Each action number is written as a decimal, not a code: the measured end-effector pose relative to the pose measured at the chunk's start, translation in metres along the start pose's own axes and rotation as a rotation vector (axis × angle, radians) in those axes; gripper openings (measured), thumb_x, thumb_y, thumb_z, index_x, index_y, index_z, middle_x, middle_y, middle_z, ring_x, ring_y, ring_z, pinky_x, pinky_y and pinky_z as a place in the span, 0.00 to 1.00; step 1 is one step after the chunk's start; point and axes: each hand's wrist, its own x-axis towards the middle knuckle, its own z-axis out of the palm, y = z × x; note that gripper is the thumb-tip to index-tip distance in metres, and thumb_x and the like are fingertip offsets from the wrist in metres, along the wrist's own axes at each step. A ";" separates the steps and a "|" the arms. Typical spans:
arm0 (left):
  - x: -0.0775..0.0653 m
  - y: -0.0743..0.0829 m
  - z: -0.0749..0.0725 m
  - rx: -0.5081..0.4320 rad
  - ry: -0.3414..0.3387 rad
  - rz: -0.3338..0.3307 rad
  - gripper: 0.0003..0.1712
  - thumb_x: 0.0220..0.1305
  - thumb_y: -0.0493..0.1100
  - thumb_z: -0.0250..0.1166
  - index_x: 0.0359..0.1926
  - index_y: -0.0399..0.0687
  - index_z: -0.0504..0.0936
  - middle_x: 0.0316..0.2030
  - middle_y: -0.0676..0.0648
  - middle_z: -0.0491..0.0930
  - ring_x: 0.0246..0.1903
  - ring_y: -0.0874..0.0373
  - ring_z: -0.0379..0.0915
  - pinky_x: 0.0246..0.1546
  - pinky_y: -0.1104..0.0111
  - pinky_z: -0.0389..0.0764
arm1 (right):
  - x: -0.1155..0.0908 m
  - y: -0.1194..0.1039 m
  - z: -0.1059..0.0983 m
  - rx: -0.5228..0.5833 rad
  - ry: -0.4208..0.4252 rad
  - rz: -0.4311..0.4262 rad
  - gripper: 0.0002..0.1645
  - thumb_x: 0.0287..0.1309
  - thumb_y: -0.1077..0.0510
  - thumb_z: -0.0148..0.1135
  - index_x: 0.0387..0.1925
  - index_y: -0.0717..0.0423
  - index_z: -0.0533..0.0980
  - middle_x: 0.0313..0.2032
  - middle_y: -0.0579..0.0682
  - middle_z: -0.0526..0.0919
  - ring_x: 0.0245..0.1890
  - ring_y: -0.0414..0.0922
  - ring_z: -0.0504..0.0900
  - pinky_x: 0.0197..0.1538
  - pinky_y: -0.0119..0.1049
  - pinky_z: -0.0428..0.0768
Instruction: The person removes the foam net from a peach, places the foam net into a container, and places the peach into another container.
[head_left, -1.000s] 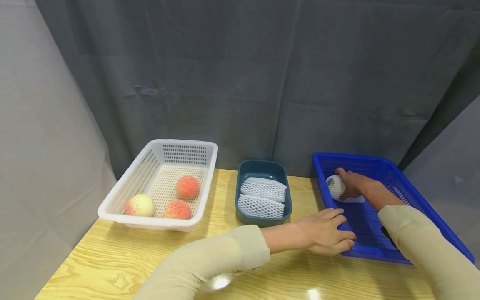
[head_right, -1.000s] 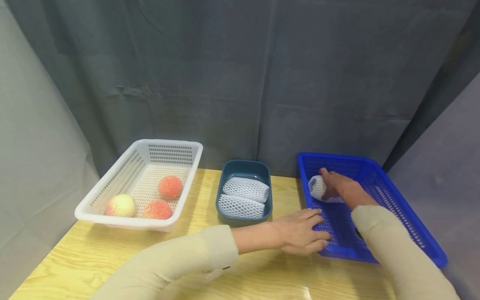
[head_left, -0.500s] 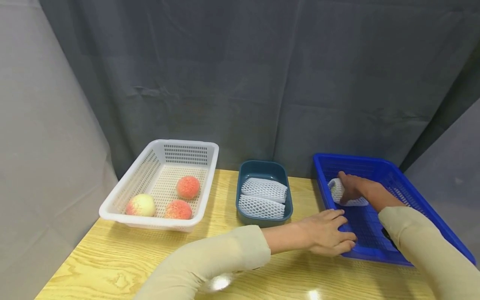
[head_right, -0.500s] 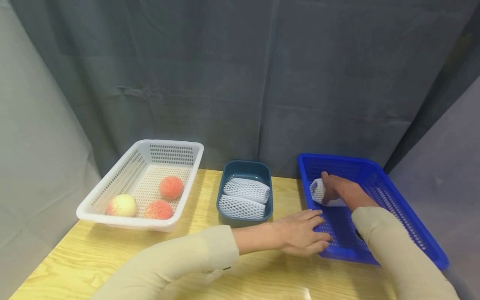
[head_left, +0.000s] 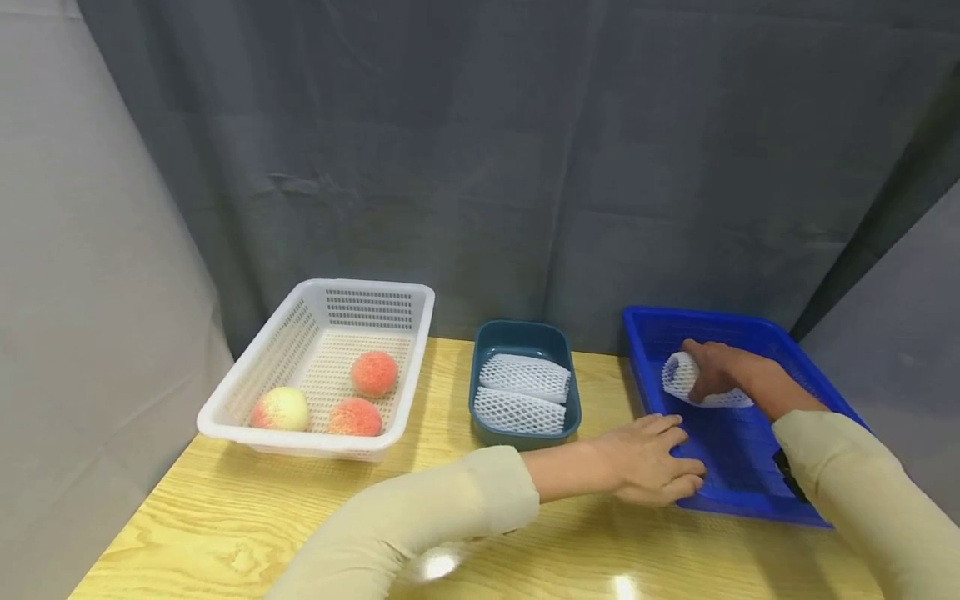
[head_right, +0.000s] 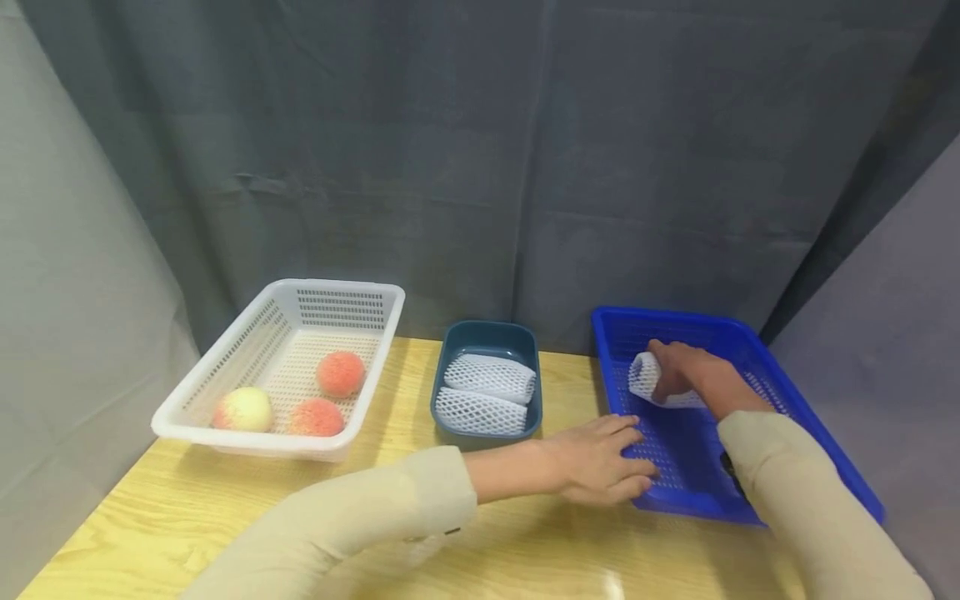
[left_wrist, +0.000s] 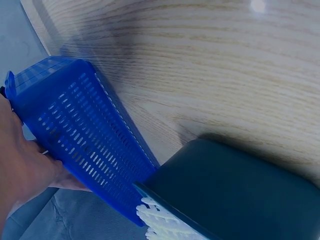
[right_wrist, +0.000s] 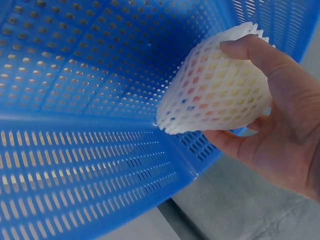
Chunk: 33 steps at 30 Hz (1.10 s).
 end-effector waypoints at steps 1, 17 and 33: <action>0.000 -0.001 0.000 -0.001 -0.003 -0.001 0.29 0.77 0.65 0.29 0.70 0.81 0.66 0.71 0.54 0.60 0.74 0.59 0.41 0.72 0.69 0.40 | -0.001 -0.001 -0.002 -0.004 0.009 -0.002 0.49 0.42 0.54 0.80 0.59 0.72 0.62 0.40 0.67 0.76 0.39 0.62 0.77 0.40 0.58 0.78; 0.000 -0.001 -0.001 -0.032 -0.063 -0.013 0.30 0.77 0.65 0.26 0.74 0.81 0.59 0.74 0.55 0.54 0.75 0.59 0.35 0.72 0.70 0.36 | -0.015 -0.020 -0.020 -0.005 0.170 -0.066 0.48 0.42 0.52 0.78 0.60 0.66 0.63 0.39 0.66 0.74 0.35 0.62 0.74 0.35 0.56 0.76; 0.001 0.000 -0.004 -0.007 -0.020 0.010 0.30 0.78 0.64 0.28 0.72 0.79 0.64 0.72 0.54 0.60 0.74 0.59 0.41 0.72 0.70 0.39 | -0.038 -0.028 -0.036 -0.001 0.212 -0.142 0.51 0.44 0.49 0.79 0.62 0.66 0.61 0.39 0.61 0.75 0.35 0.55 0.76 0.35 0.51 0.77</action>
